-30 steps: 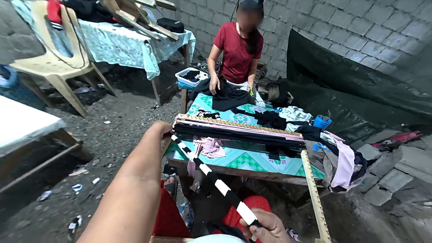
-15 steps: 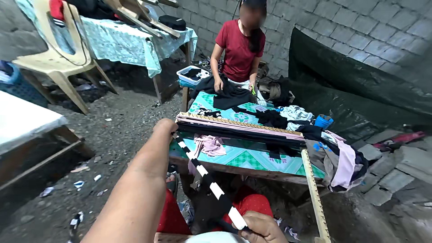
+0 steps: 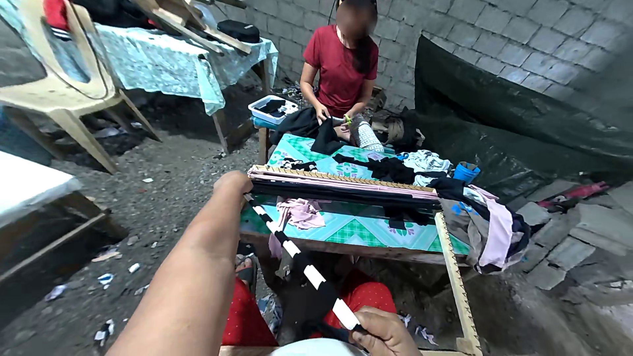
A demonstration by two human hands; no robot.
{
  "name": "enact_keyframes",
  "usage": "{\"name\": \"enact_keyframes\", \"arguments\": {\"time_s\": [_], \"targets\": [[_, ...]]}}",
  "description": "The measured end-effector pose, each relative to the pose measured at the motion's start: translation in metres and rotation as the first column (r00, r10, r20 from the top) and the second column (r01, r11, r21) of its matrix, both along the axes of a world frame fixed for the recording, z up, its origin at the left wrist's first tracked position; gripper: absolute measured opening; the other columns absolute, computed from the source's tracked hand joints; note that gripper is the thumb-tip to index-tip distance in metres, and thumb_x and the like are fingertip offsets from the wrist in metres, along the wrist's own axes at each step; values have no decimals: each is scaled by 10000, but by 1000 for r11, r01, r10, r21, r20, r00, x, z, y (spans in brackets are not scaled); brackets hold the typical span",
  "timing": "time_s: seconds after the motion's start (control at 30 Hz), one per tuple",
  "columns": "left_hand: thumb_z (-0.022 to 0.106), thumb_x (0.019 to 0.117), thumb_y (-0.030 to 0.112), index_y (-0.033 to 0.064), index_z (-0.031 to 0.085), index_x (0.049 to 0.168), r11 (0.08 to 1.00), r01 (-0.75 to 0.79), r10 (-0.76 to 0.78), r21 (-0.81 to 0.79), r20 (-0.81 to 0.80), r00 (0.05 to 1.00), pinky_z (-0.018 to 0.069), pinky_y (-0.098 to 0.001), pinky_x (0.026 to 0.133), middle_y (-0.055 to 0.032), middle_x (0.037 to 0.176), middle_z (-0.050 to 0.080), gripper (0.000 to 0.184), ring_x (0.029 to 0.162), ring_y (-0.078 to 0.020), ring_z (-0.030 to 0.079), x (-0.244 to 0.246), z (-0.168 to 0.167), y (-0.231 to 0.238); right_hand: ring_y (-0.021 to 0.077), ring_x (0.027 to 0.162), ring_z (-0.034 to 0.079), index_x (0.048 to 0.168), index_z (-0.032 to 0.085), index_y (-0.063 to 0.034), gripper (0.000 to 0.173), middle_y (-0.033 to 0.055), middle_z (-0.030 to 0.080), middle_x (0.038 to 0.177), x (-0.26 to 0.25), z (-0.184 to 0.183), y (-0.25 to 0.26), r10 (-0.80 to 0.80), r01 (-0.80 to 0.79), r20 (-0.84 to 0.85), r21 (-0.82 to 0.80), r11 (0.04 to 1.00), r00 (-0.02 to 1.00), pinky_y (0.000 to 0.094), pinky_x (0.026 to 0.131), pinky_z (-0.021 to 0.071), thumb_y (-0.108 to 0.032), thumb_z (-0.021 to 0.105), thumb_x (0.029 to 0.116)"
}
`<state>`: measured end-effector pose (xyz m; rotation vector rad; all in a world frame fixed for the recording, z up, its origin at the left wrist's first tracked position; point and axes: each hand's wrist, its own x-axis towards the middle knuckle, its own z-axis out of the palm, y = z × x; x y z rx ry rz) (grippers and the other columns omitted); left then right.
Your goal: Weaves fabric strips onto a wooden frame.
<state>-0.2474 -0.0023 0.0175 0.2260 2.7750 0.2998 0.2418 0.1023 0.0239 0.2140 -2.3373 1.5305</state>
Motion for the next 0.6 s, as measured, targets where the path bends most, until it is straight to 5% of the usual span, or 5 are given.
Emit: {"name": "enact_keyframes", "arguments": {"time_s": [0.33,0.53,0.6], "targets": [[746,872,259,-68,675,1087,997,-72,72,10,-42,997,484,-714,893,-312,1206,649,397,1154,-490,622,16,0,13,87,843,672,1095,705,83,216,131,715,945,2,-3,-1,-30,32,38,-54,998,999,226,796,571,-32,537,1023],[677,925,266,-64,684,1011,988,-94,96,122,-5,995,493,-697,872,-301,1122,672,342,1078,-470,650,8,-7,0,-50,647,549,1136,717,22,227,-30,692,840,19,-15,20,-290,325,238,-120,938,927,160,626,501,-47,546,1004],[660,937,264,-67,681,1023,989,-90,90,119,4,996,494,-692,884,-295,1127,673,343,1086,-460,652,7,-7,-3,-36,673,574,1141,725,-6,238,-36,702,860,28,-26,42,-413,458,313,-84,885,855,184,650,516,-76,545,1001]]}}
